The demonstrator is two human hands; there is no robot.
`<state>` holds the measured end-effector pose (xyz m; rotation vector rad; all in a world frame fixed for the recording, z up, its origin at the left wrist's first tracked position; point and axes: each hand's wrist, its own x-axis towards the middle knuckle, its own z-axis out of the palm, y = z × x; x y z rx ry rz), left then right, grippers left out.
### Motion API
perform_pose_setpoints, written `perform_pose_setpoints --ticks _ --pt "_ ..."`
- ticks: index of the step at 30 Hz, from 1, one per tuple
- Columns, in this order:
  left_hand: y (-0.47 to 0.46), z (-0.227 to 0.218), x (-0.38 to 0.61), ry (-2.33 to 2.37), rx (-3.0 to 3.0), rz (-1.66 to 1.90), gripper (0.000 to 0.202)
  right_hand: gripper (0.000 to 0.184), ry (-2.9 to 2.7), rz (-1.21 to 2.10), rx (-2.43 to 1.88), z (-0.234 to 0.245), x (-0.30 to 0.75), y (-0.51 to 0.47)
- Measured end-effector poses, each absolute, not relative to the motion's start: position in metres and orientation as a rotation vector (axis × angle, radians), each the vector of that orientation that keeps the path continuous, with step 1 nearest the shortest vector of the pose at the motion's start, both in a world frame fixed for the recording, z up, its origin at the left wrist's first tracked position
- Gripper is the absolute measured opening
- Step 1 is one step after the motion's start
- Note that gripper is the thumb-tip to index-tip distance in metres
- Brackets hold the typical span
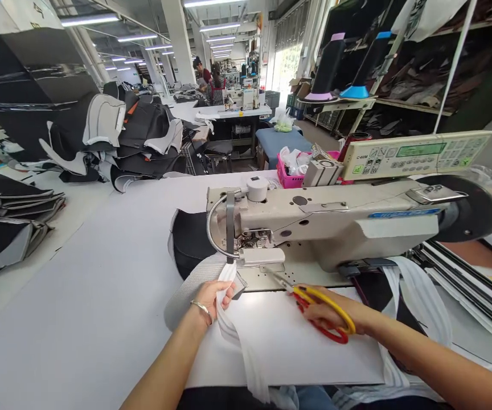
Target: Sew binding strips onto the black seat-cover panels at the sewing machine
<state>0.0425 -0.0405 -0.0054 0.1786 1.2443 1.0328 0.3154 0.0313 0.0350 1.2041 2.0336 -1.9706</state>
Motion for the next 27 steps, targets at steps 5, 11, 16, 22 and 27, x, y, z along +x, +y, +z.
perform_pose_setpoints --ticks 5,11,16,22,27 --pt "-0.039 -0.008 0.038 1.149 0.139 1.051 0.008 0.035 1.518 -2.087 0.888 0.044 0.255 0.048" --pt "-0.038 -0.009 0.033 1.075 0.104 1.083 0.007 0.033 1.815 -1.83 0.747 0.054 0.213 0.059" --pt "-0.04 -0.01 0.031 1.036 0.108 1.099 0.009 0.038 2.327 -1.384 0.814 0.047 0.208 0.057" --pt "-0.043 -0.013 0.031 1.059 0.203 1.088 0.009 0.041 2.338 -1.333 0.806 0.045 0.203 0.053" --pt "-0.053 -0.004 0.041 1.117 0.379 1.069 0.018 0.027 2.468 -1.267 0.847 0.06 0.215 0.042"
